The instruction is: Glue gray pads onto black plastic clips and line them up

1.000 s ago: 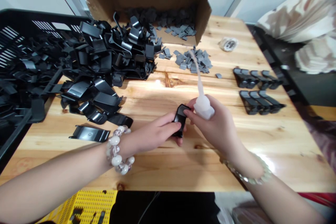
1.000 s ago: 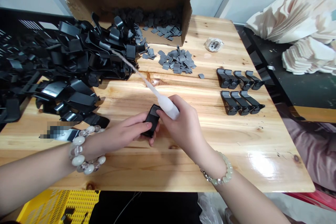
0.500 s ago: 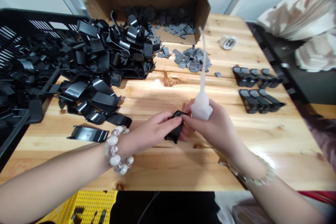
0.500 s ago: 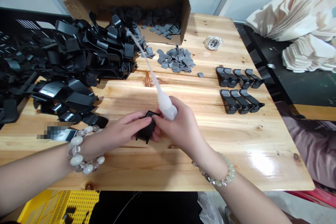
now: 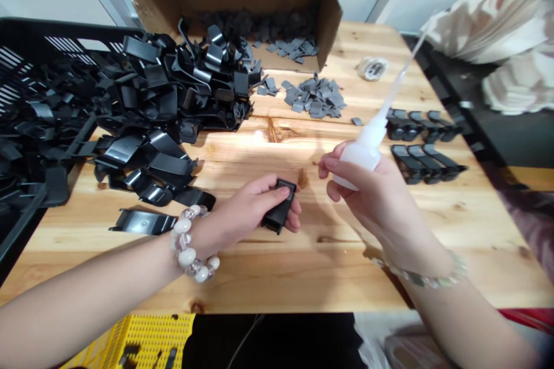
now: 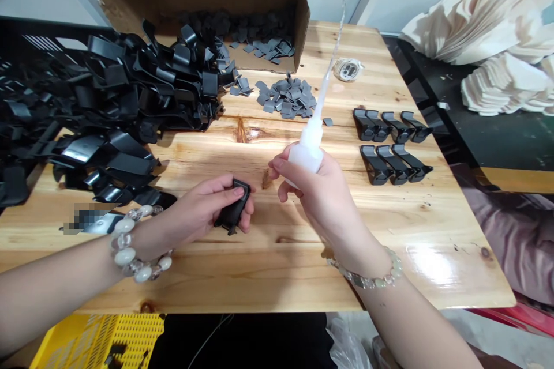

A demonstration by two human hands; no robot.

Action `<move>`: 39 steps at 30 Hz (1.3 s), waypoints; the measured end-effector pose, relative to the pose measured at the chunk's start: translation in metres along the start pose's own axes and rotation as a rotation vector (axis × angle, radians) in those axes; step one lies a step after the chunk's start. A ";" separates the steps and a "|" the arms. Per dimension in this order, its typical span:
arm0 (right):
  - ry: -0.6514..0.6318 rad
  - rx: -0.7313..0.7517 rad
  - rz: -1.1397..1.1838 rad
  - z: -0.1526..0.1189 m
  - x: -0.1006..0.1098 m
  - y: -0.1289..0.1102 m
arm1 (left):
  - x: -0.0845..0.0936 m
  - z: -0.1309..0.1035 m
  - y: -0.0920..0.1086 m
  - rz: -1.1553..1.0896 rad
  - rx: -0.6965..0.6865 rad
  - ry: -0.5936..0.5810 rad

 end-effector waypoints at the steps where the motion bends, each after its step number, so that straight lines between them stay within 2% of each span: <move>1: -0.010 -0.001 0.002 0.000 -0.001 0.001 | 0.000 0.000 0.001 0.003 -0.007 0.005; 13: -0.131 -0.045 0.065 0.002 -0.025 0.017 | -0.002 -0.002 0.008 0.065 -0.079 -0.059; 18: -0.173 0.005 0.079 0.006 -0.031 0.017 | -0.004 -0.003 0.014 0.126 -0.128 -0.010; 21: -0.150 0.039 0.098 0.013 -0.027 0.018 | -0.012 -0.005 0.015 0.290 -0.166 -0.044; 23: -0.116 0.053 0.106 0.018 -0.023 0.017 | -0.016 -0.006 0.016 0.488 -0.197 -0.046; 24: -0.098 0.059 0.109 0.020 -0.021 0.014 | -0.017 -0.007 0.017 0.610 -0.217 -0.030; 27: -0.063 0.100 0.121 0.017 -0.010 -0.003 | -0.026 -0.009 0.029 0.768 -0.290 -0.020; 30: -0.054 0.170 0.119 -0.003 0.004 -0.023 | -0.040 -0.017 0.043 0.881 -0.349 -0.007; 32: -0.035 0.199 0.105 -0.026 0.015 -0.026 | -0.047 -0.026 0.052 0.906 -0.382 0.045; 35: -0.001 0.213 0.081 -0.068 0.025 -0.013 | -0.056 -0.043 0.054 0.844 -0.443 0.129; 39: -0.014 0.201 0.039 -0.122 0.020 0.020 | -0.073 -0.064 0.036 0.648 -0.561 0.194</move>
Point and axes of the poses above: each hand's wrist, its own z-axis towards the middle knuckle, its own x-axis out of the back of the hand, y = z × x, the point moved 9 cm from there along z, towards the middle knuckle, and after that the axes turned 11 degrees about -z, right-handed, at the moved point
